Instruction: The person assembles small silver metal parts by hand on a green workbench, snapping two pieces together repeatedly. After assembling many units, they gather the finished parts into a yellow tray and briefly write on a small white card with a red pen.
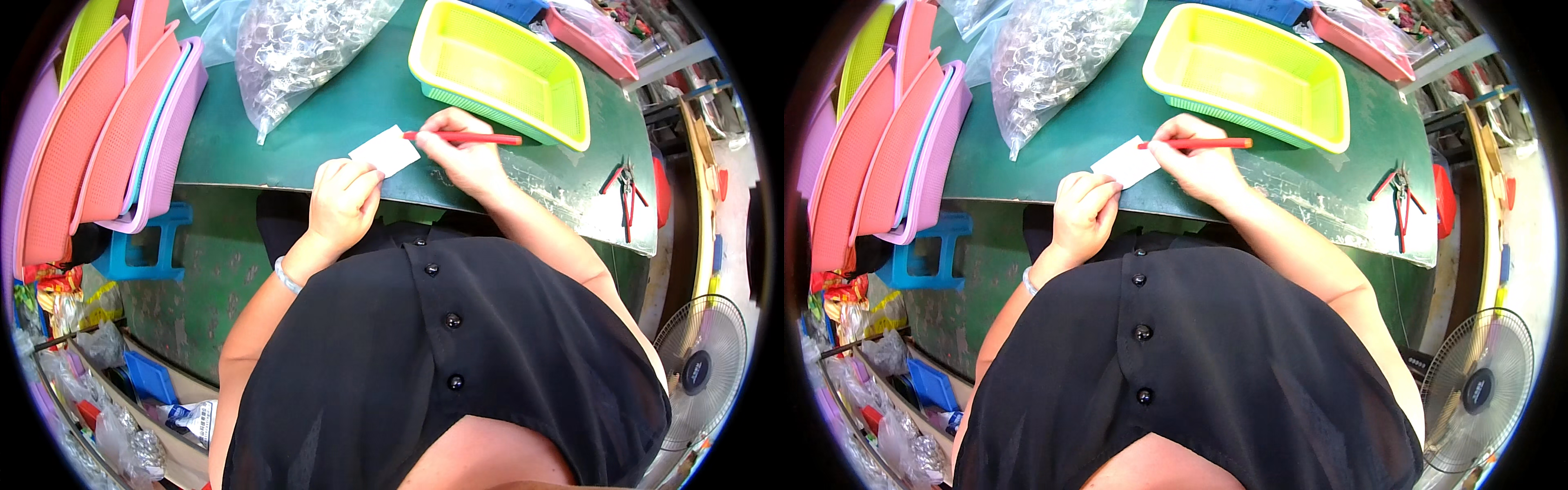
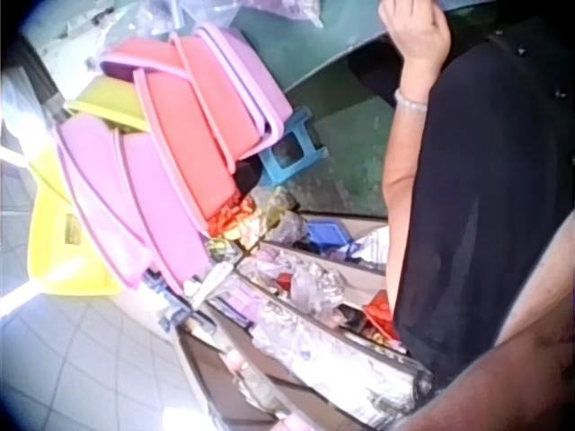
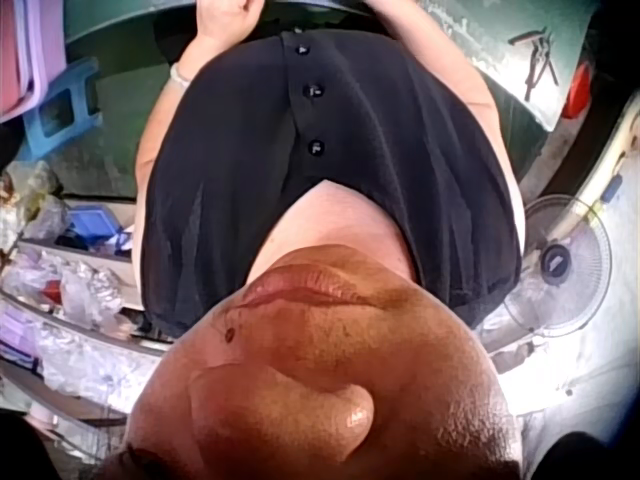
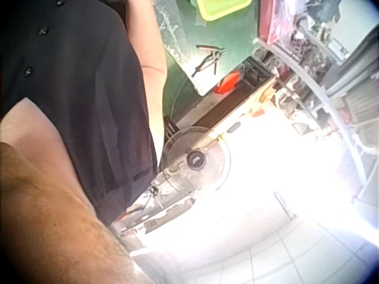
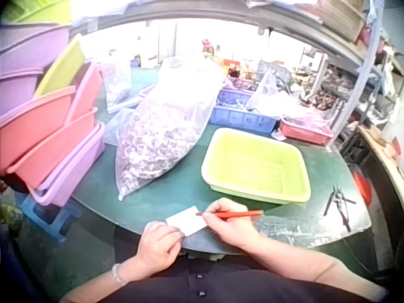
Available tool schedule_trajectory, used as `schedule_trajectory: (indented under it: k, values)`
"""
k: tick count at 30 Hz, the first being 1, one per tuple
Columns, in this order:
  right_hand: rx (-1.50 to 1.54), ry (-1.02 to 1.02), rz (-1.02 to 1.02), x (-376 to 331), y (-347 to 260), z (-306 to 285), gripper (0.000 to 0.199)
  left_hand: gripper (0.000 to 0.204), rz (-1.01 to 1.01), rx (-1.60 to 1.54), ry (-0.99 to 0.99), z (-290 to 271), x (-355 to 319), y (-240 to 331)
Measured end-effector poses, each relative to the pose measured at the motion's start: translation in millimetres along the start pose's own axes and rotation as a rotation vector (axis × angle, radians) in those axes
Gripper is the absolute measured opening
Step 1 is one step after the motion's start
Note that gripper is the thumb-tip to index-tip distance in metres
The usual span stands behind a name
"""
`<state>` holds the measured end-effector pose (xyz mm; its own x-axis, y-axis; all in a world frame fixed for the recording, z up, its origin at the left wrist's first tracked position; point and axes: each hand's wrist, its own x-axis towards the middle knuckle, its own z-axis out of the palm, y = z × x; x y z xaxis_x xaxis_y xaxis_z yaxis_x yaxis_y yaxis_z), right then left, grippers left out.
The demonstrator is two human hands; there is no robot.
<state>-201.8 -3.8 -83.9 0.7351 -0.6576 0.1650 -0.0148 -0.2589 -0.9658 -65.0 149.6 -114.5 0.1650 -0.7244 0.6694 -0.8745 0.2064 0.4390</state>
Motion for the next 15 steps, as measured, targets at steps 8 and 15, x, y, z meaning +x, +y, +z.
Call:
schedule_trajectory:
  k: [8,15]
  values:
    - [-0.367,0.002,-0.13,-15,-55,-92,0.008,0.018,-0.004,0.009,0.006,1,-1,0]
    - [0.101,-0.034,0.183,-15,-3,-28,0.013,0.018,-0.006,-0.002,0.032,3,-2,1]
